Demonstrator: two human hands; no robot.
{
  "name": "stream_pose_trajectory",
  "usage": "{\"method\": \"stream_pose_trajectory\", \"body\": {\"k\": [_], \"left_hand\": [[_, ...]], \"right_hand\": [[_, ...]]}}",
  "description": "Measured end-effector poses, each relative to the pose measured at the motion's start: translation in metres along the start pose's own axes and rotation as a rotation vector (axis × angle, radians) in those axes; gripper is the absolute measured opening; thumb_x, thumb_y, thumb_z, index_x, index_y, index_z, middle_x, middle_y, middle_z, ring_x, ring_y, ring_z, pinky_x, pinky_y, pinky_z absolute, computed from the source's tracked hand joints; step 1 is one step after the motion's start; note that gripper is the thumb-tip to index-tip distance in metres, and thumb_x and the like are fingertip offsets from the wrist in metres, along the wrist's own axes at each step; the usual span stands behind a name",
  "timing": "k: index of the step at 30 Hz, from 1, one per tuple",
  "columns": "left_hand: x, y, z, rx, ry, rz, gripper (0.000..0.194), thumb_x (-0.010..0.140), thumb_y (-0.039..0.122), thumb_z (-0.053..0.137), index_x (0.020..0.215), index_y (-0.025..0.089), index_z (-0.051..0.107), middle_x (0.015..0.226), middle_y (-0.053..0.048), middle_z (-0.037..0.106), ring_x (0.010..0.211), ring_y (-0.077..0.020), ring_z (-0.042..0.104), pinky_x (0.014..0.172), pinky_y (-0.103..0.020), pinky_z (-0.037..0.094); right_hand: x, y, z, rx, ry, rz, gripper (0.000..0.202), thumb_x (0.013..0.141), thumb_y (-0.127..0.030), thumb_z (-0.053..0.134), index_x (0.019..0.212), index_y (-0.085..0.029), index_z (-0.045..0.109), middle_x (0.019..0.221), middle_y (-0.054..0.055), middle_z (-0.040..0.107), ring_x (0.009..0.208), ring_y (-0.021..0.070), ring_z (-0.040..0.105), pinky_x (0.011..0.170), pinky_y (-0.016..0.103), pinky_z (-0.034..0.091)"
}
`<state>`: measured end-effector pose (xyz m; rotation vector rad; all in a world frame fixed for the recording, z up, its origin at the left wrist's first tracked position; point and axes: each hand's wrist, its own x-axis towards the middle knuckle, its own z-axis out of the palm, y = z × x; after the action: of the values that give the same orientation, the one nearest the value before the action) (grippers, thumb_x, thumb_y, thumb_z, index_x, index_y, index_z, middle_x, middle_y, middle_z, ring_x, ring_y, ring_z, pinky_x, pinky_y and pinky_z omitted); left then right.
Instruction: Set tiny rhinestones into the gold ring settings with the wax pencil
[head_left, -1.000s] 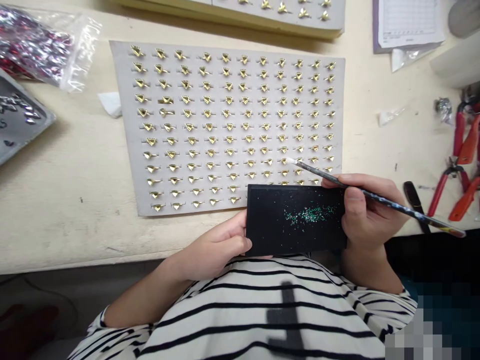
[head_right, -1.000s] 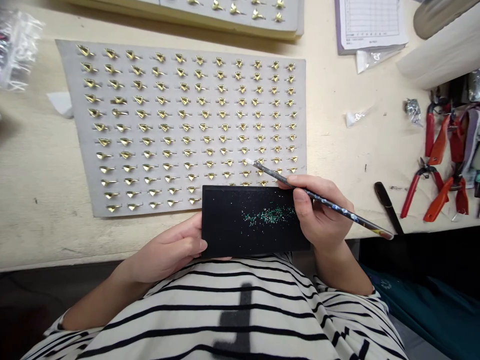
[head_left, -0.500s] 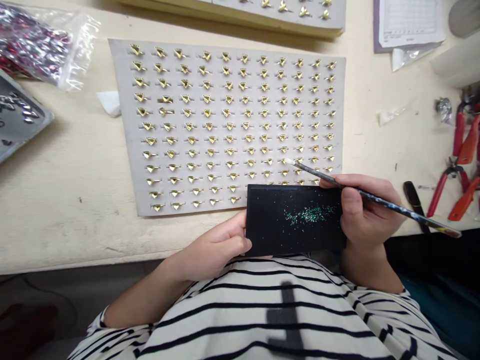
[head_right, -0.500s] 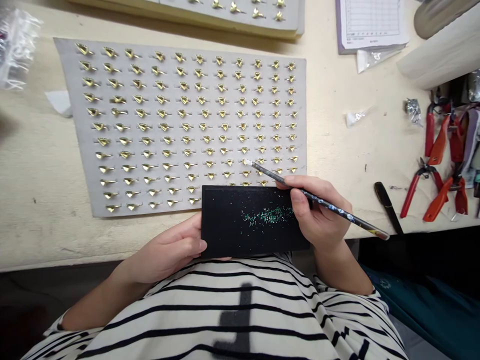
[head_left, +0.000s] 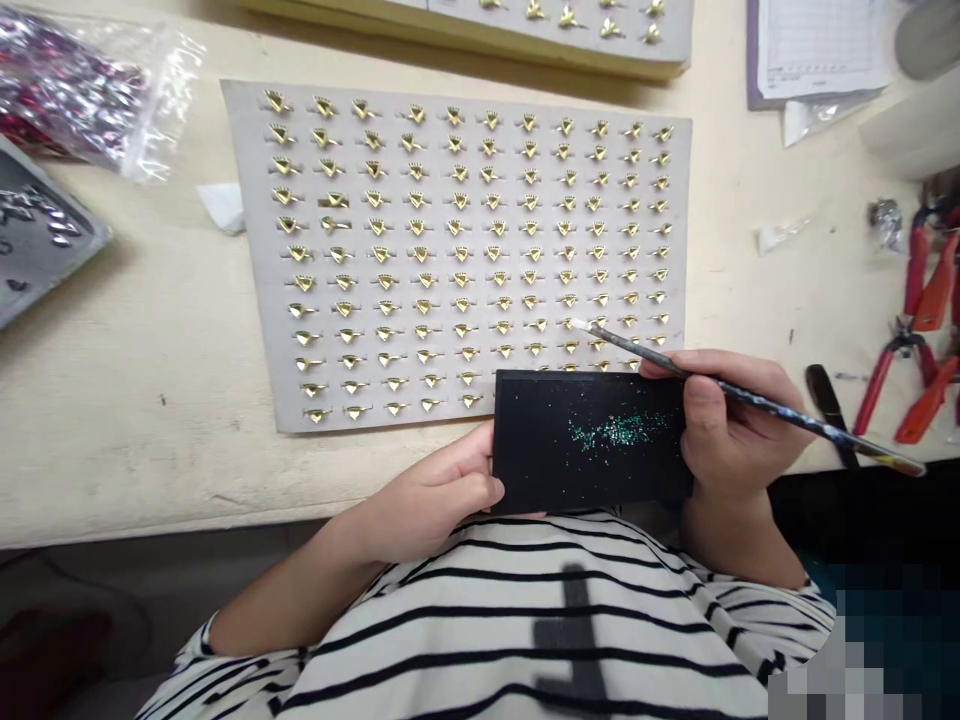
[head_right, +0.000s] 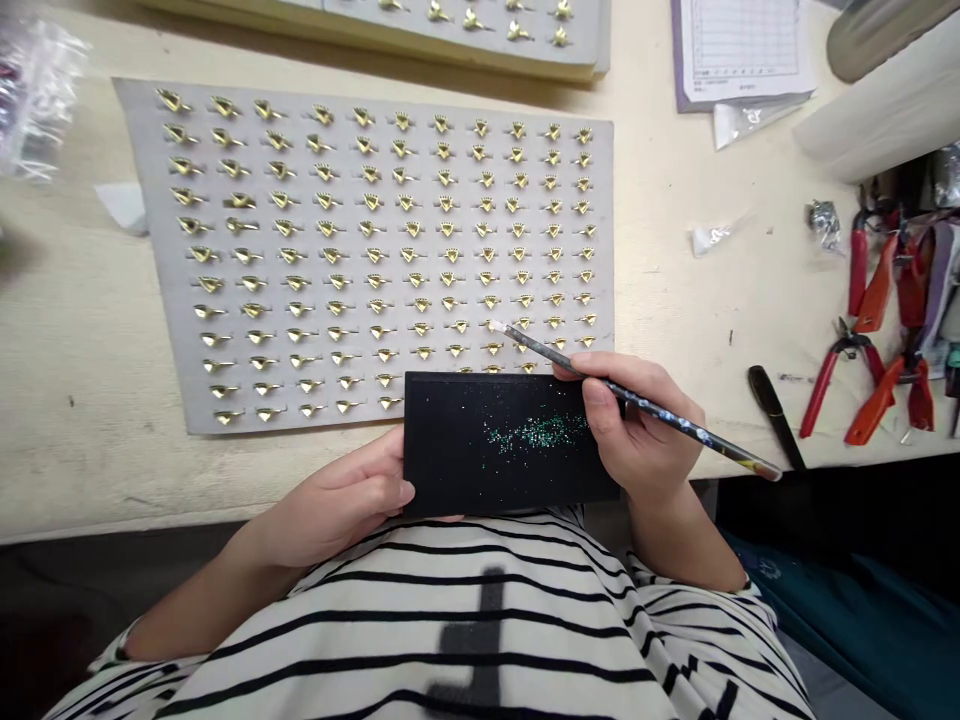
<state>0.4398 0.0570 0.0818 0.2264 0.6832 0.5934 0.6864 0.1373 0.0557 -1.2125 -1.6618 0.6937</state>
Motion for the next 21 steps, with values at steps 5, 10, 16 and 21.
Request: {"method": "stream_pose_trajectory", "body": {"k": [5, 10, 16, 21], "left_hand": [[-0.0005, 0.0002, -0.0021, 0.051, 0.005, -0.014, 0.051, 0.086, 0.002, 0.044, 0.128, 0.025, 0.061, 0.127, -0.002, 0.069, 0.119, -0.0224, 0.062, 0.095, -0.034, 0.052], [-0.0012, -0.0018, -0.0045, 0.057, 0.001, 0.002, 0.055, 0.086, 0.002, 0.044, 0.133, 0.028, 0.057, 0.130, -0.001, 0.068, 0.121, -0.0220, 0.061, 0.097, -0.034, 0.049], [-0.0008, -0.0002, -0.0057, 0.134, -0.012, 0.010, 0.053, 0.088, 0.002, 0.044, 0.131, 0.028, 0.059, 0.131, -0.001, 0.067, 0.122, -0.0219, 0.060, 0.102, -0.035, 0.045], [-0.0010, -0.0010, -0.0060, 0.100, -0.019, -0.005, 0.054, 0.087, 0.002, 0.044, 0.133, 0.027, 0.057, 0.130, -0.001, 0.068, 0.119, -0.0222, 0.062, 0.098, -0.035, 0.047]], "right_hand": [[0.0011, -0.0022, 0.0002, 0.003, -0.024, 0.017, 0.031, 0.080, -0.012, 0.063, 0.105, -0.029, 0.070, 0.089, -0.004, 0.075, 0.080, 0.0145, 0.073, 0.071, 0.032, 0.063], [0.0017, -0.0024, 0.0002, -0.003, -0.053, 0.010, 0.032, 0.080, -0.012, 0.063, 0.106, -0.029, 0.070, 0.090, -0.004, 0.076, 0.081, 0.0146, 0.073, 0.073, 0.032, 0.062], [0.0017, -0.0027, -0.0008, -0.005, -0.037, 0.021, 0.030, 0.080, -0.011, 0.063, 0.104, -0.027, 0.071, 0.088, -0.002, 0.075, 0.080, 0.0153, 0.073, 0.071, 0.032, 0.063], [0.0011, -0.0028, 0.0004, 0.005, -0.008, 0.014, 0.029, 0.080, -0.012, 0.063, 0.103, -0.027, 0.071, 0.088, -0.003, 0.075, 0.078, 0.0147, 0.073, 0.069, 0.031, 0.063]]}}
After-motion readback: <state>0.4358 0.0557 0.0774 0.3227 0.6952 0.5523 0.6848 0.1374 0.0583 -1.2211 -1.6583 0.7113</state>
